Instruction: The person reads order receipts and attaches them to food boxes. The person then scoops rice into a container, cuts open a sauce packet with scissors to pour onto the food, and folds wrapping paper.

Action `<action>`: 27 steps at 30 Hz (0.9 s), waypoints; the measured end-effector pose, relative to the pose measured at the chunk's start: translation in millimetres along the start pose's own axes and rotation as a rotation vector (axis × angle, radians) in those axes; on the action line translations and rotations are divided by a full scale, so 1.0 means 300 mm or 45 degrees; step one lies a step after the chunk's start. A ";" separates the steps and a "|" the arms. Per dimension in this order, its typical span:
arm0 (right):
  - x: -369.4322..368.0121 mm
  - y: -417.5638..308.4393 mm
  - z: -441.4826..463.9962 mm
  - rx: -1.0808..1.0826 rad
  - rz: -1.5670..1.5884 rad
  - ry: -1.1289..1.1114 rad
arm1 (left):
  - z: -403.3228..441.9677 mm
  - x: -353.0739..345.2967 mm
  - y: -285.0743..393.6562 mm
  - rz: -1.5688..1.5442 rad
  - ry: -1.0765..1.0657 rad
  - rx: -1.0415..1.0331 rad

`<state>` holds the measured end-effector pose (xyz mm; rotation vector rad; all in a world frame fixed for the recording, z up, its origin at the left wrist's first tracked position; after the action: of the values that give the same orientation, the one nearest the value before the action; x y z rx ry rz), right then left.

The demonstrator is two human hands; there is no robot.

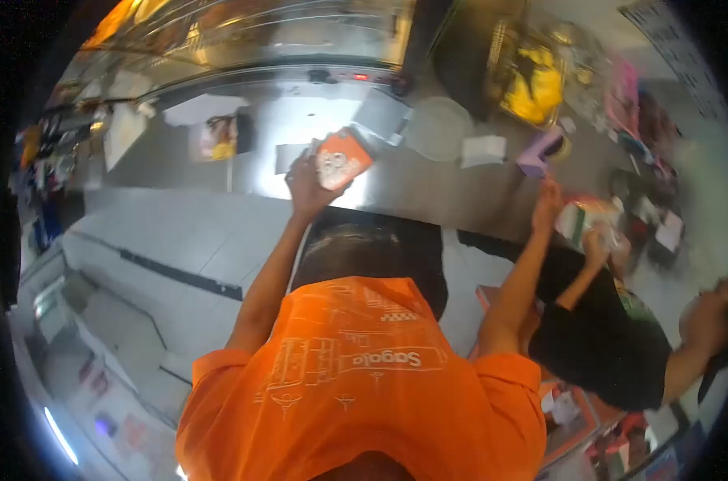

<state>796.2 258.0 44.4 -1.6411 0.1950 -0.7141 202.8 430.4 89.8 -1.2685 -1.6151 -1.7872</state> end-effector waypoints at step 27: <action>-1.219 -0.510 -0.461 -0.227 -0.109 -1.014 | -0.038 0.010 -0.003 0.077 0.089 0.039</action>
<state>389.8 360.9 69.3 -1.9891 -0.3958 -0.0648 196.6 420.8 92.8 -1.2147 -1.5445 -1.7439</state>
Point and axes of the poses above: each hand's wrist, its own z-axis towards the middle knuckle, its own x-axis out of the back of the hand, y = z × x, the point moved 7 cm from there along z, towards the middle knuckle, and after that the axes turned 9 degrees about -y, right-handed, at the moved point
